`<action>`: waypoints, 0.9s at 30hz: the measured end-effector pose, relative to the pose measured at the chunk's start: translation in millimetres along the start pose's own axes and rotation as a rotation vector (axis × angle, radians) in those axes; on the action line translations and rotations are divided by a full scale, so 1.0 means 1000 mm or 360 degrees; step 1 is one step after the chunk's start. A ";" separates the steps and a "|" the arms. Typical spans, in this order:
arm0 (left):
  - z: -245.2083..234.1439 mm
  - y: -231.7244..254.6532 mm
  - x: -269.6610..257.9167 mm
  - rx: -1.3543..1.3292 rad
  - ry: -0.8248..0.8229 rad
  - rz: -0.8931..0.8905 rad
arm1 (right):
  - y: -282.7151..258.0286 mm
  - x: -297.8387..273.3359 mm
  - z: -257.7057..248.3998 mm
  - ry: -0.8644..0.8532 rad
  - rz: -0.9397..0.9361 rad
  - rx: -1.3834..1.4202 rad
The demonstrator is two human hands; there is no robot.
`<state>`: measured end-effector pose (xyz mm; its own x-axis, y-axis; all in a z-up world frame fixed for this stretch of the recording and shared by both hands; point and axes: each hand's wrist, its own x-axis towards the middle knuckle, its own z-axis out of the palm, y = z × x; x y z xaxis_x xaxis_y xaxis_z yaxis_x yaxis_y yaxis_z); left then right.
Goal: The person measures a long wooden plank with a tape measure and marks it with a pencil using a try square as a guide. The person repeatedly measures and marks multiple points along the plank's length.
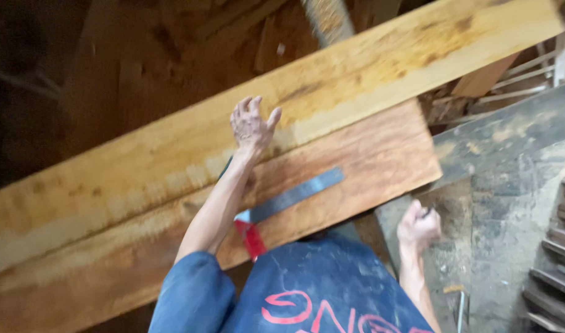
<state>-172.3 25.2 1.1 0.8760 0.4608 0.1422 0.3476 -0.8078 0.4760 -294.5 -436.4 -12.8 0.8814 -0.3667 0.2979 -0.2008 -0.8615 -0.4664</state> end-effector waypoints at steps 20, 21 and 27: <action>-0.087 -0.041 -0.241 -0.0050 0.1025 -0.0739 | -0.240 -0.059 0.046 -0.1465 -0.1690 0.0311; -0.094 -0.038 -0.257 -0.0166 0.1072 -0.0912 | -0.242 -0.061 0.047 -0.1442 -0.1710 0.0295; -0.124 -0.051 -0.320 -0.0275 0.1315 -0.1564 | -0.277 -0.093 0.084 -0.1387 -0.1832 0.0486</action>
<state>-512.3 -35.3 38.9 -0.2065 0.9695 0.1322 0.6223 0.0259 0.7824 -285.0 -134.4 19.0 0.4847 0.8705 0.0853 0.7709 -0.3790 -0.5119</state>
